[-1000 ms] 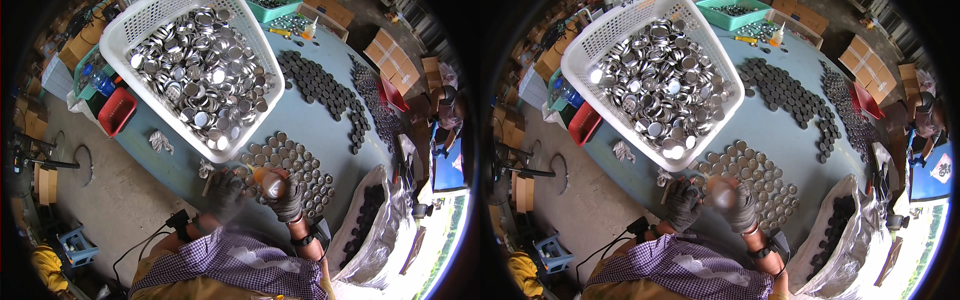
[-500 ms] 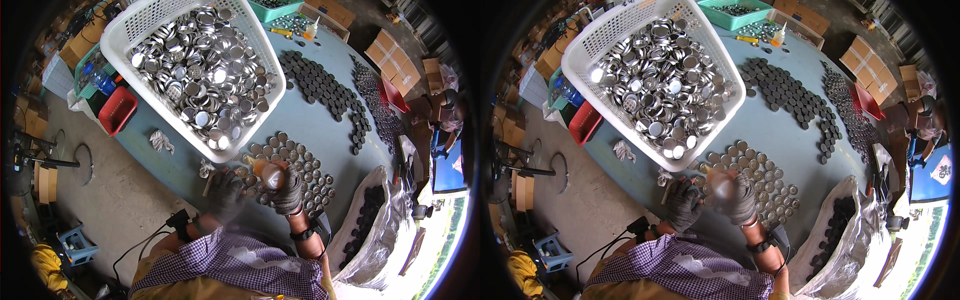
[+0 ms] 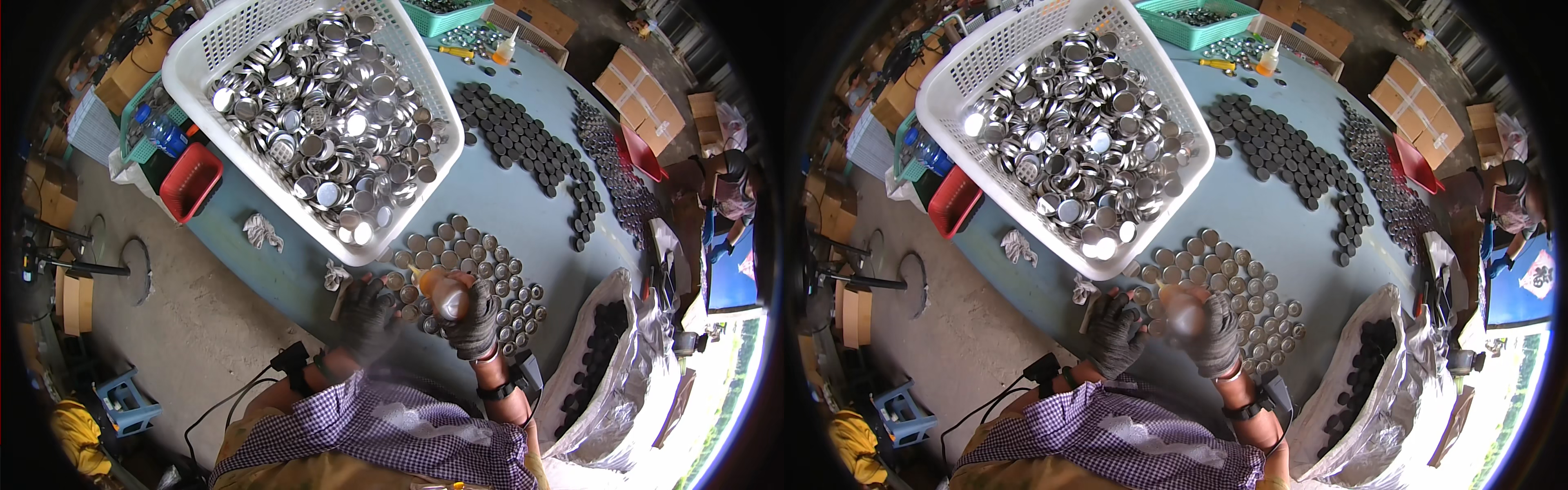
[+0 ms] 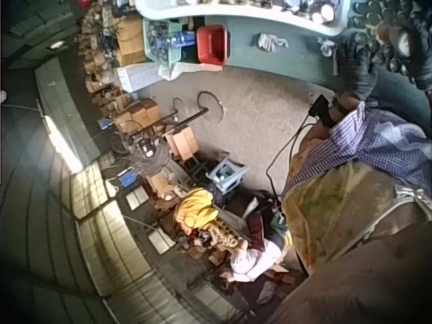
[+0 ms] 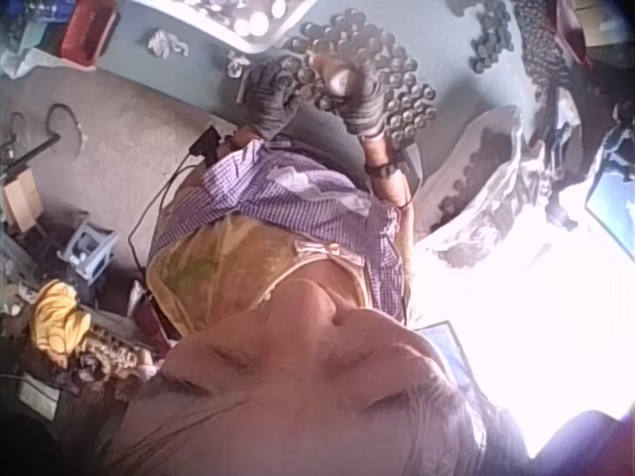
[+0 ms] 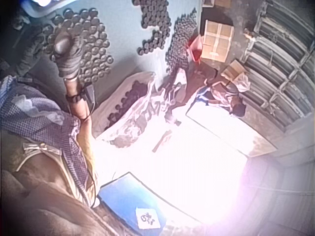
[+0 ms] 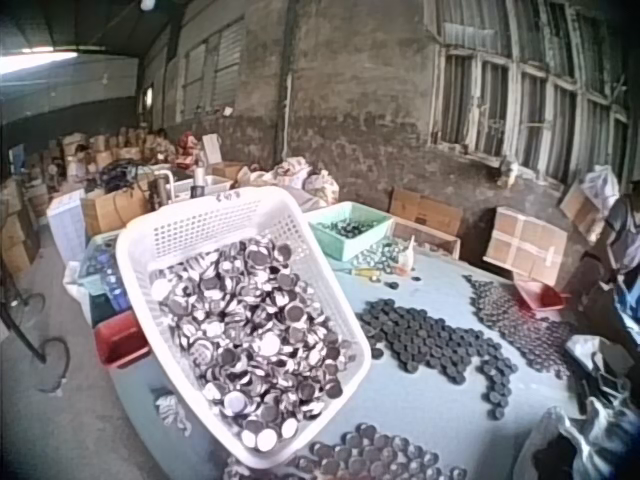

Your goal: Applying a liquid adhesive from a squeeze bottle to small circular metal and rubber parts for assembly.

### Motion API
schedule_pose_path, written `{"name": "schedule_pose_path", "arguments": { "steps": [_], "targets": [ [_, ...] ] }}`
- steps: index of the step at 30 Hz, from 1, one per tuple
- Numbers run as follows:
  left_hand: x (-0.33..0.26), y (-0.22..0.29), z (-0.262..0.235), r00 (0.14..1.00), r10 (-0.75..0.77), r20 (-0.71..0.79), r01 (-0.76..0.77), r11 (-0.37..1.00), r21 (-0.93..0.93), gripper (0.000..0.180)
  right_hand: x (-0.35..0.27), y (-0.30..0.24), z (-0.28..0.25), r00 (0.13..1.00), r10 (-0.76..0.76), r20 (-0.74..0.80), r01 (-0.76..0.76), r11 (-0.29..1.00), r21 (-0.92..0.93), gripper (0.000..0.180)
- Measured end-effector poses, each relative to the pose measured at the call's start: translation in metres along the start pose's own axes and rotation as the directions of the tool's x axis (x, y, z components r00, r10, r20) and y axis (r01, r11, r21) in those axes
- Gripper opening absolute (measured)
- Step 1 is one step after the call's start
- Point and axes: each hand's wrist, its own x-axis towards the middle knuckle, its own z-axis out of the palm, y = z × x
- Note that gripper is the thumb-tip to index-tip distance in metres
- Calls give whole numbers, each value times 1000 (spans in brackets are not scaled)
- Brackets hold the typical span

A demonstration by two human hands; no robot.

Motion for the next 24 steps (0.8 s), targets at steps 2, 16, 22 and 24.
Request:
{"name": "schedule_pose_path", "arguments": {
  "steps": [2, 16, 22, 24],
  "targets": [
    [1, 0, -1, 1000, 4, -13, -4, 1000, -16, 23, -3, 0, 2, 998, 55, 5, -56, 998, 42, 61],
    [29, -3, 3, 998, 4, -64, -1, 999, 53, 38, 8, 3, 7, 994, 85, 75, -91, 992, 83, 60],
    [30, -3, 4, 999, -12, -53, 14, 999, 39, 35, 10, 2, 4, 998, 49, 44, -51, 998, 41, 61],
    [29, -5, 6, 998, -4, -62, 6, 1000, 30, 35, 9, 2, 3, 999, 34, 22, -35, 999, 37, 60]
  ]
}}
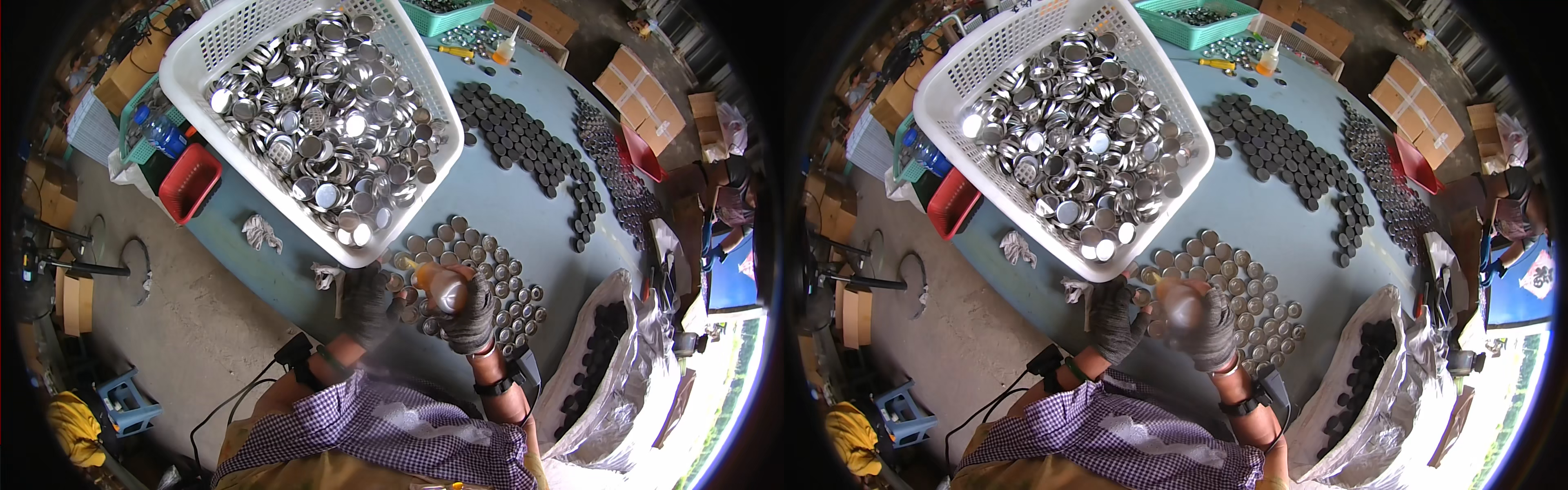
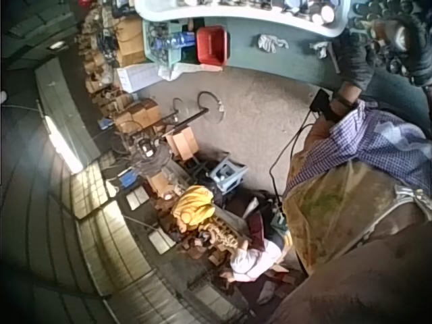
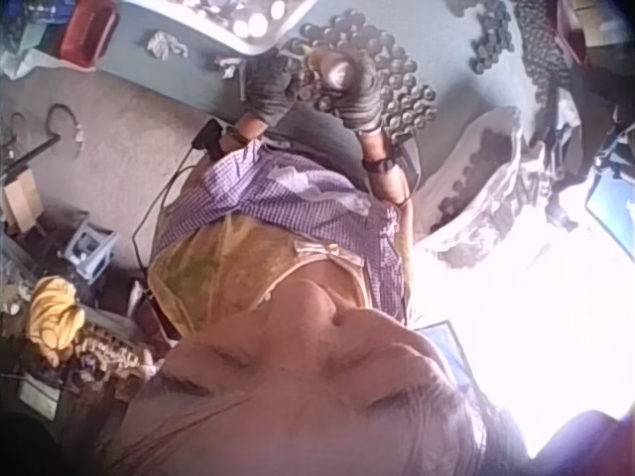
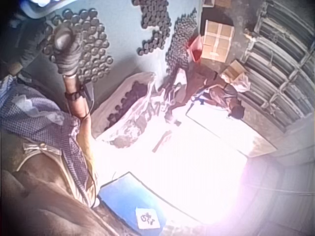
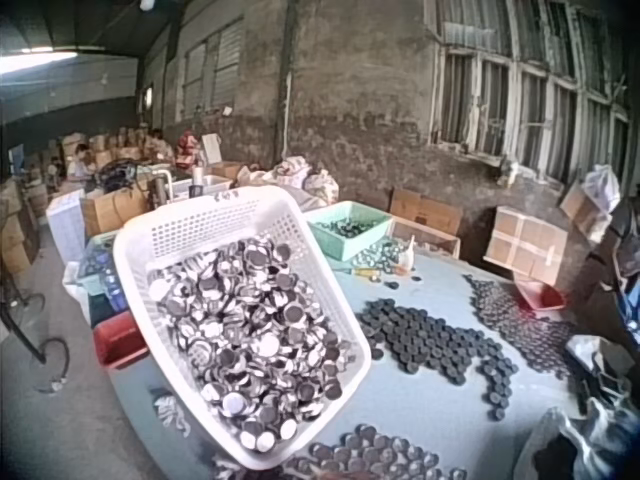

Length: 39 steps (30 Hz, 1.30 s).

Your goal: Applying a liquid adhesive from a squeeze bottle to small circular metal and rubber parts for assembly.

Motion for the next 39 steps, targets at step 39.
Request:
{"name": "schedule_pose_path", "arguments": {
  "steps": [39],
  "targets": [
    [-7, -5, 5, 997, -77, -16, 77, 997, -17, 37, 13, -14, 21, 992, -107, 68, 103, 993, 59, 47]
  ]
}}
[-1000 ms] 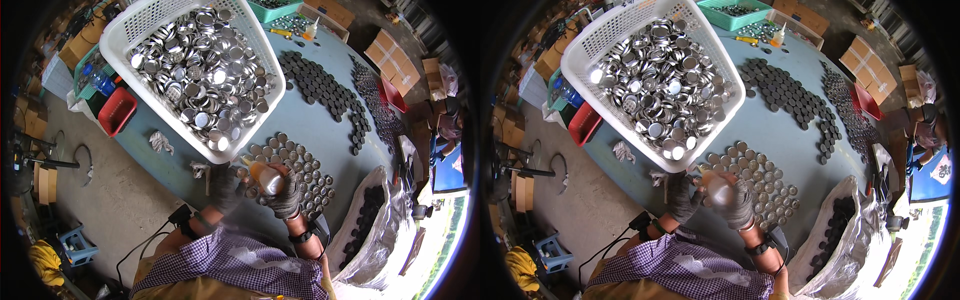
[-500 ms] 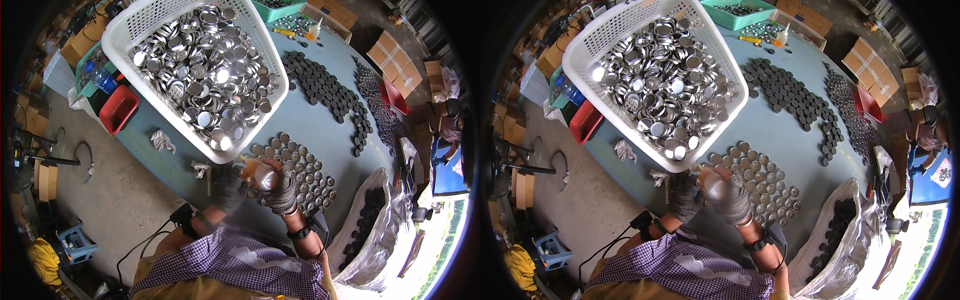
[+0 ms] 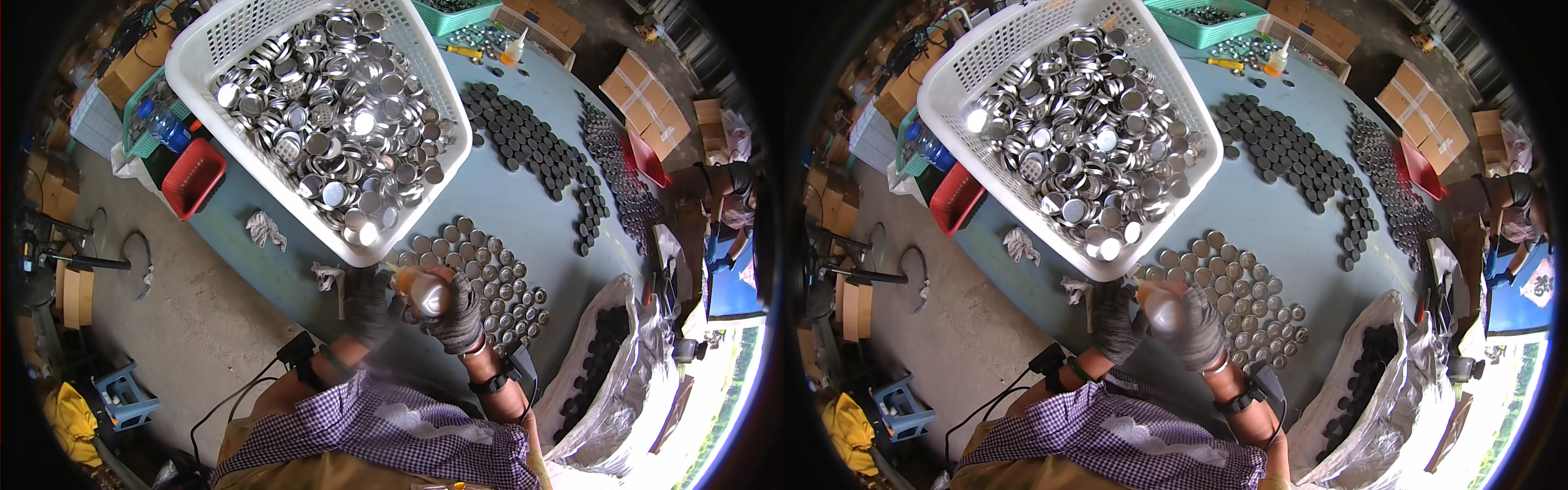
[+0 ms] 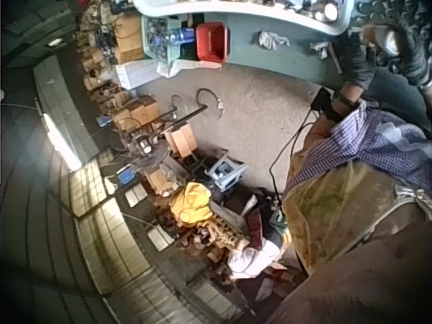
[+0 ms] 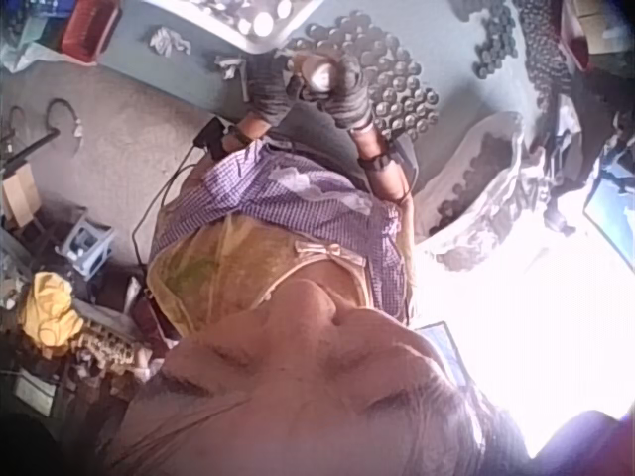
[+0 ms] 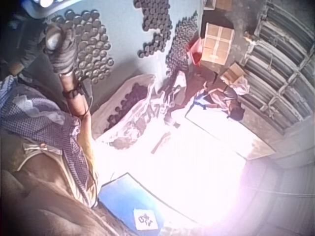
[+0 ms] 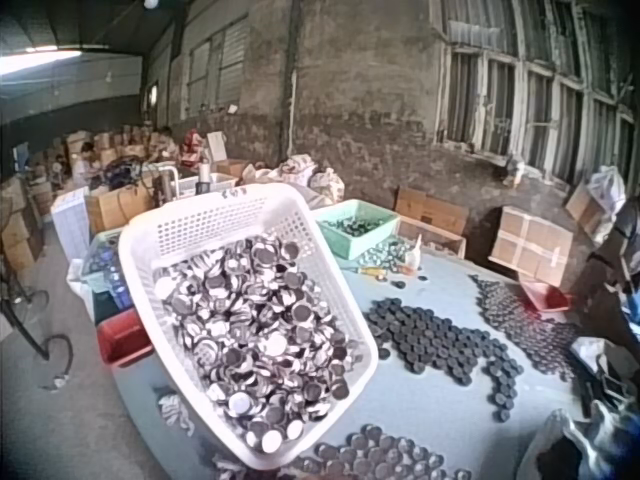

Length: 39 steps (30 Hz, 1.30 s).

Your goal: Applying a liquid adhesive from a squeeze bottle to small circular metal and rubber parts for assembly.

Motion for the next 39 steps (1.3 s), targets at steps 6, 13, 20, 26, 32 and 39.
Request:
{"name": "schedule_pose_path", "arguments": {
  "steps": [6, 13, 20, 26, 32, 39],
  "targets": [
    [0, 2, -1, 999, 6, -32, -5, 999, 34, 34, 4, 11, 8, 997, -66, -42, 63, 996, -59, 51],
    [3, 1, -1, 999, 31, -20, -31, 999, 9, 36, 8, 17, 5, 1000, 11, 12, -12, 994, 110, 57],
    [2, 2, 0, 995, 51, -82, -47, 998, 48, 31, 1, 26, 0, 999, -36, -30, 35, 999, -39, 70],
    [2, 0, 1, 999, 24, -49, -23, 1000, 14, 33, -2, 10, -8, 1000, -23, -3, 23, 998, -54, 64],
    [1, 1, -1, 999, 24, -30, -23, 999, 34, 33, 1, 0, -2, 999, -30, -13, 30, 999, 16, 50],
    [1, 0, 1, 998, 40, -39, -37, 997, 75, 31, 4, 10, 9, 999, -14, -44, 13, 1000, -20, 48]
  ]
}}
